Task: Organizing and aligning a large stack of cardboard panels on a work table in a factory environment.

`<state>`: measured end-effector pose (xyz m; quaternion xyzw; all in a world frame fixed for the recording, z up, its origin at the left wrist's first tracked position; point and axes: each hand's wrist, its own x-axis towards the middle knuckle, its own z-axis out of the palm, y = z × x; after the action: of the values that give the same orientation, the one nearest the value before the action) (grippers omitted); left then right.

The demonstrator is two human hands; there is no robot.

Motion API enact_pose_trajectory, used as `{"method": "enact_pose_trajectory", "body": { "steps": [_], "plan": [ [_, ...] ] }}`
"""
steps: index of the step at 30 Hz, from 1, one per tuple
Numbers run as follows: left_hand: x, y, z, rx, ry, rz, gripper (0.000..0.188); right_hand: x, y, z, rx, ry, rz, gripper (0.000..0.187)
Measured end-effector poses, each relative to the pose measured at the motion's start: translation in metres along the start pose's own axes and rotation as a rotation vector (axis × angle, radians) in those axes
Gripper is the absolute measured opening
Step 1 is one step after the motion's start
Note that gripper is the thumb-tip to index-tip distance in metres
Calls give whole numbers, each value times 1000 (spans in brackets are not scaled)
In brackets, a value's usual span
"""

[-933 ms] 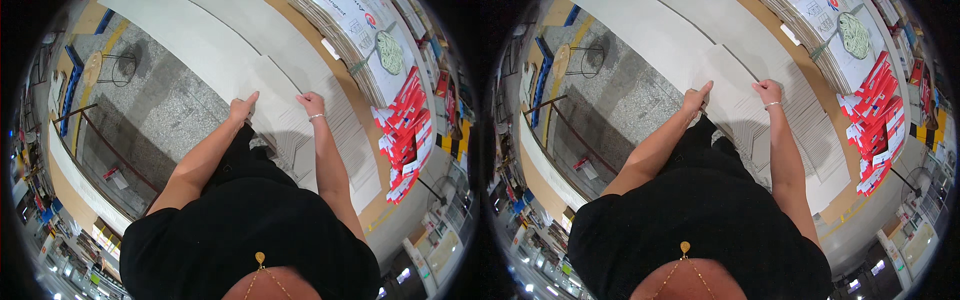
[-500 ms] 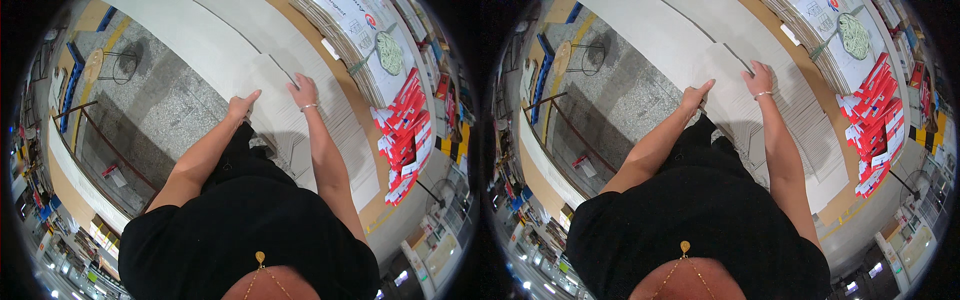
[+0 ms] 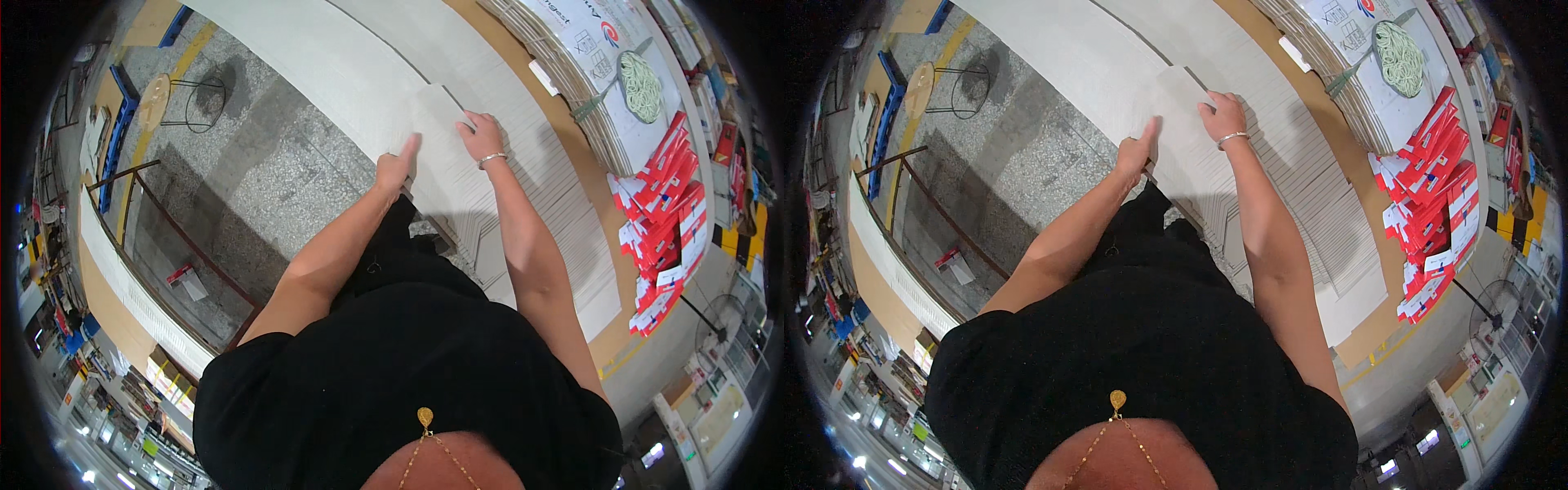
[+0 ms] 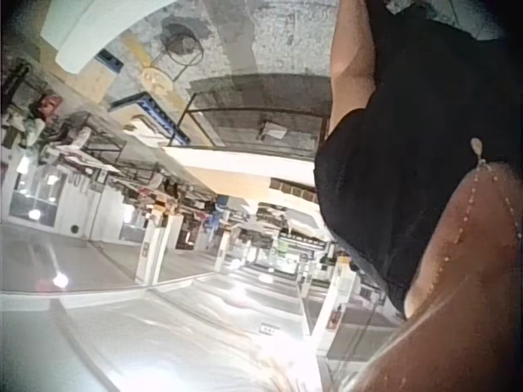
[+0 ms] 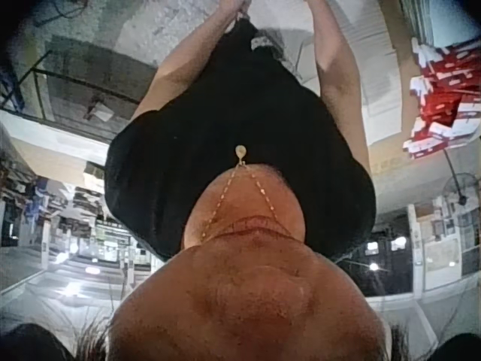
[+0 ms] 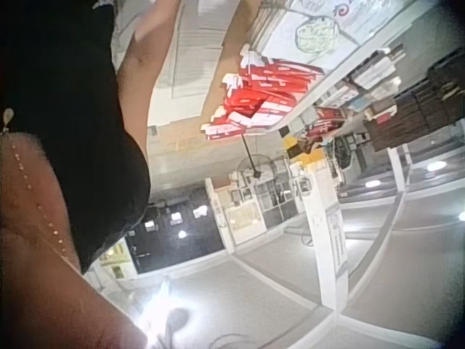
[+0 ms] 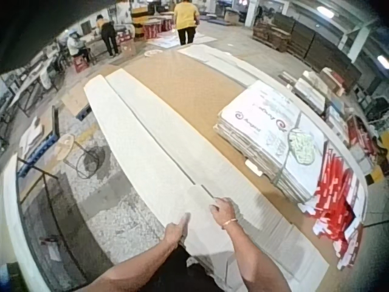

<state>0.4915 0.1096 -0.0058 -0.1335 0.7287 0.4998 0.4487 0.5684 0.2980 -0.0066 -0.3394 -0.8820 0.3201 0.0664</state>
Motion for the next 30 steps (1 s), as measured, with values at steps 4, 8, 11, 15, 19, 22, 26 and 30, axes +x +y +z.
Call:
{"method": "enact_pose_trajectory", "body": {
  "steps": [4, 8, 11, 15, 19, 22, 26, 30],
  "plan": [
    [15, -15, -7, -240, -78, -117, 81, -4, 11, -10, 149, -44, 246, 37],
    [15, -18, -3, -244, -41, -90, 75, -4, 28, -12, 305, -55, 197, 35],
    [20, -21, -4, -274, -79, -117, 73, -1, 27, -7, 563, -99, 240, 34],
    [23, -24, -5, -286, -61, -98, 71, 5, 19, -1, 337, -72, 355, 34],
    [17, -17, -4, -229, -67, -98, 70, 10, 15, -4, 235, -96, 410, 34],
    [10, -12, -3, -261, -68, -88, 70, 10, 11, -10, 203, -131, 406, 34],
    [-1, -2, -8, -342, -227, -128, 67, 2, 15, -22, 292, -74, 303, 34],
    [-13, -6, -25, -294, -441, -51, 49, -47, 33, -53, 174, 9, 217, 30]
  ]
}}
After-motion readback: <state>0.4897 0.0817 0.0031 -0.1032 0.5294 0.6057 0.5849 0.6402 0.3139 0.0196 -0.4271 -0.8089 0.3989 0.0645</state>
